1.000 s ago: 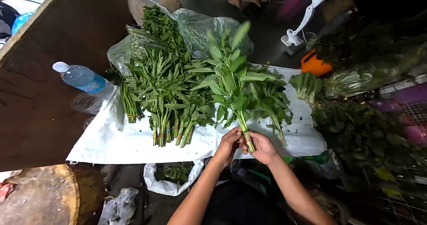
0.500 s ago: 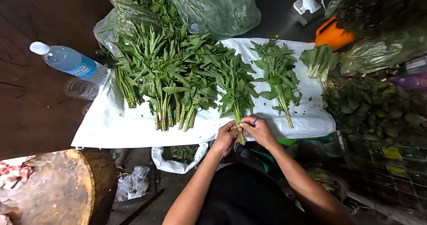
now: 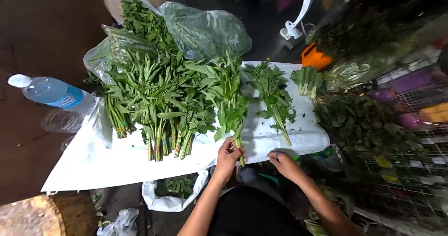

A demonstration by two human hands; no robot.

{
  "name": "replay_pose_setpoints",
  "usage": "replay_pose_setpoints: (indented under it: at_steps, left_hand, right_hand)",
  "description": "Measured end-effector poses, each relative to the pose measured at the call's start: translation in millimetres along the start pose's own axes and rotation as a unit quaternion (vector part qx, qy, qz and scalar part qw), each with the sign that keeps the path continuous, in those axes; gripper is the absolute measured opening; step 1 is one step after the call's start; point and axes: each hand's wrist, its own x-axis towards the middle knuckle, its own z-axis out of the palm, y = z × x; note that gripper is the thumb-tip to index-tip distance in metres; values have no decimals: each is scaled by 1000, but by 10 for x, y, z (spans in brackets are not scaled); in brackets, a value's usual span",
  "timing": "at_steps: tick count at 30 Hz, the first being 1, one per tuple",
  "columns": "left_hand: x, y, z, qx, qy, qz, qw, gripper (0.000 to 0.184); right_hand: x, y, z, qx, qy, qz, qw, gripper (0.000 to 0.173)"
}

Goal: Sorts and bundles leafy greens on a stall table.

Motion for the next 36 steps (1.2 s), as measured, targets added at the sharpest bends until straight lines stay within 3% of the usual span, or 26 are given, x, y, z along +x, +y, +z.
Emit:
replay_pose_setpoints:
  at_steps: [3,7,11,15,18,22,25,27,29,32,34,36]
  left_hand:
    - [225,-51,15,48,23,-52,997,30]
    - [201,80,306,51,57,-6,997,24]
    - [242,34,590,60,41,49,996,22]
    - [361,5,832,45,-11,102,994,28]
    - [643,-229,971,-28,-29,10,999,32]
    - [1007,-794,991,-53,50,-166,983,36]
    - [909,-889,967,-63,46,-177,981,33]
    - [822,-900,938,1,24,-169,985,28]
    - [762,-908,892,140,-7,-146,979,31]
    - [620,-754,834,375,-19,-98,921,38]
    - [481,-557,708,442,74,-49,893,37]
    - [342,-337,382,473,238,19,848,37]
  right_hand:
    - [6,206,-151,2,100,-1,995,33]
    - [437,264,-417,5,254,-3,967,34]
    - [934,320,-580,-40,181,89,979,49]
    - [839,213,-622,171,254,16,952,59]
    - [616,81,-461,247,255,5,935,66]
    - [599,126,-201,308,161,4,938,74]
    - [646,224,-221,302,142,-5,943,75]
    - [700,301,-248,261,134,-10,956,75]
    - [781,360,-252,206,106,-14,973,77]
    - [848,403,-264,150,60,-26,987,73]
    - [846,408,-341,130,40,-26,990,68]
    - [832,431,-430,122,36,-36,991,56]
